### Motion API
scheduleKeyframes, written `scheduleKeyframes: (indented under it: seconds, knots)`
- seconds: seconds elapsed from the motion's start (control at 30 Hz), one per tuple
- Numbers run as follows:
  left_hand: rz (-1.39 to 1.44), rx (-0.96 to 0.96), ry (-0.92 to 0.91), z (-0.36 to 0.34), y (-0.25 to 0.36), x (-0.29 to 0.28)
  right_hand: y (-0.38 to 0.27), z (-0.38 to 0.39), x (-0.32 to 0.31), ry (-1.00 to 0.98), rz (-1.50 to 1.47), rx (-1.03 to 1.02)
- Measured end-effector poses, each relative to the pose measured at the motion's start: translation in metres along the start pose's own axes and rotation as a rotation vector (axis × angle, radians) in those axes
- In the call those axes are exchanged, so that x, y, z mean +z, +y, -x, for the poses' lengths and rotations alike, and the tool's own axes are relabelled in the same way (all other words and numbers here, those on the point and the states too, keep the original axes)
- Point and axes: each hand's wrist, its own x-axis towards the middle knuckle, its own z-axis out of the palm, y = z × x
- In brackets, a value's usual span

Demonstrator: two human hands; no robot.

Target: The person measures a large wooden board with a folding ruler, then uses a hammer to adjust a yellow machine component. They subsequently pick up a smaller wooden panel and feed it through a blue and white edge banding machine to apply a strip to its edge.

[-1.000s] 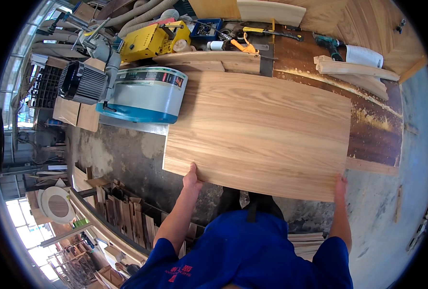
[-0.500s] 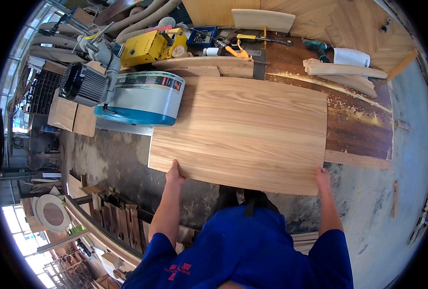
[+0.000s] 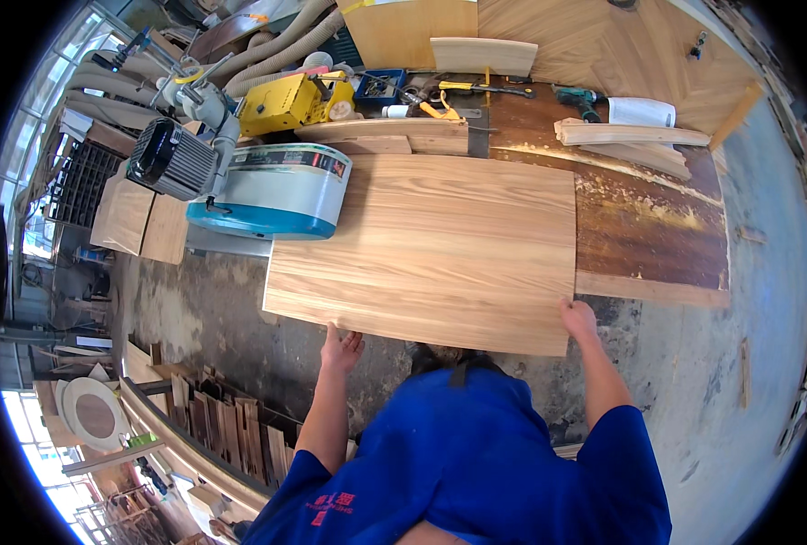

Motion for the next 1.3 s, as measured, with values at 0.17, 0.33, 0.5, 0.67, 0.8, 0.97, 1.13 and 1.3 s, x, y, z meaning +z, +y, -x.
scheduleKeyframes:
  seconds: [0.17, 0.33, 0.5, 0.67, 0.8, 0.97, 1.13, 1.3]
  knots:
    - [0.059, -0.015, 0.035, -0.003, -0.008, -0.046, -0.031, 0.014, -0.003, 0.057, 0.087, -0.059]
    - [0.048, 0.006, 0.059, -0.006, -0.015, -0.085, -0.074, 0.049, -0.028, 0.134, 0.169, -0.229]
    - [0.059, -0.054, 0.062, -0.012, -0.030, -0.103, -0.077, 0.049, -0.011, 0.118, 0.270, -0.514]
    - [0.003, -0.069, 0.063, -0.010, -0.050, -0.108, -0.096, 0.053, 0.000, 0.065, 0.273, -0.560]
    - [-0.045, -0.097, 0.052, -0.007, -0.058, -0.109, -0.116, 0.054, 0.000, -0.074, 0.326, -0.512]
    - [-0.090, -0.102, 0.055, -0.002, -0.061, -0.107, -0.131, 0.055, 0.006, -0.143, 0.354, -0.521]
    - [-0.158, -0.063, -0.019, -0.006, -0.062, -0.115, -0.160, 0.064, 0.006, -0.195, 0.463, -0.524]
    - [-0.278, 0.049, 0.031, 0.000, -0.069, -0.111, -0.181, 0.068, 0.015, -0.208, 0.502, -0.533]
